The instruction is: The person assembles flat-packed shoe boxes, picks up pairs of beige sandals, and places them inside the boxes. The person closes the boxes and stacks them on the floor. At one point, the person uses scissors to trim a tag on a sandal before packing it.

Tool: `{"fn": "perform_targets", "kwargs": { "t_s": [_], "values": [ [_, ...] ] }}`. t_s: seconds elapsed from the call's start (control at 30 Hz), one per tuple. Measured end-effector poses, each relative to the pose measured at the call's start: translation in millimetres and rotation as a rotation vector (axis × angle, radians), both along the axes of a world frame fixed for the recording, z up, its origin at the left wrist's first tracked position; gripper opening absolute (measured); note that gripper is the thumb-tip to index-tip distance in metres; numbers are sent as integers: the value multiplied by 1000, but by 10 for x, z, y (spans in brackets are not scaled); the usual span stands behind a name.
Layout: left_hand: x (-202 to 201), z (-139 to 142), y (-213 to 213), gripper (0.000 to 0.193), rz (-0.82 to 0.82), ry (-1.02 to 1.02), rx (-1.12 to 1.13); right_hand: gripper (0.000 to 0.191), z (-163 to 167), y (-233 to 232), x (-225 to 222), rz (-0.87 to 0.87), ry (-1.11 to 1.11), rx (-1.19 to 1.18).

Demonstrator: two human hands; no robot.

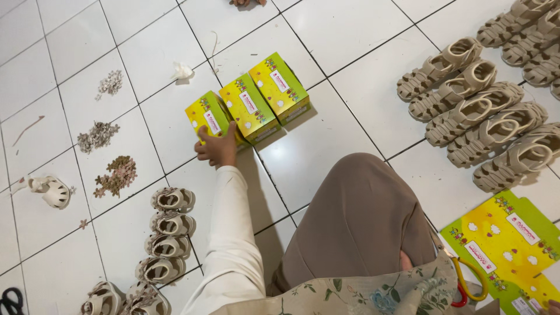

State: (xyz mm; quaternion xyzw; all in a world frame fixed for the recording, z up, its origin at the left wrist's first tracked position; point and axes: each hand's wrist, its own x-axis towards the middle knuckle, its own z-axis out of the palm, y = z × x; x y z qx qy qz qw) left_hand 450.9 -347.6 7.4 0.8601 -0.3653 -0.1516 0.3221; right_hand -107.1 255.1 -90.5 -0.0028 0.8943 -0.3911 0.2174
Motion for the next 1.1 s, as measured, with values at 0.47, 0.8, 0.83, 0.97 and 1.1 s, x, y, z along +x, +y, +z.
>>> {"fn": "perform_targets", "kwargs": {
  "t_s": [0.47, 0.8, 0.83, 0.97, 1.1],
  "values": [
    [63, -56, 79, 75, -219, 34, 154, 22, 70, -20, -39, 50, 70, 43],
    [-220, -69, 71, 75, -239, -21, 131, 20, -94, 433, -14, 67, 193, -106],
    [-306, -32, 113, 73, -245, -105, 92, 20, -100, 473, 22, 69, 227, -180],
    [-987, 215, 373, 57, -365, -413, -282, 25, 18, 593, 142, 47, 294, -168],
    [-2304, 503, 1047, 27, -1198, 149, -575, 49, 313, 634, 209, 92, 382, 157]
  ]
}}
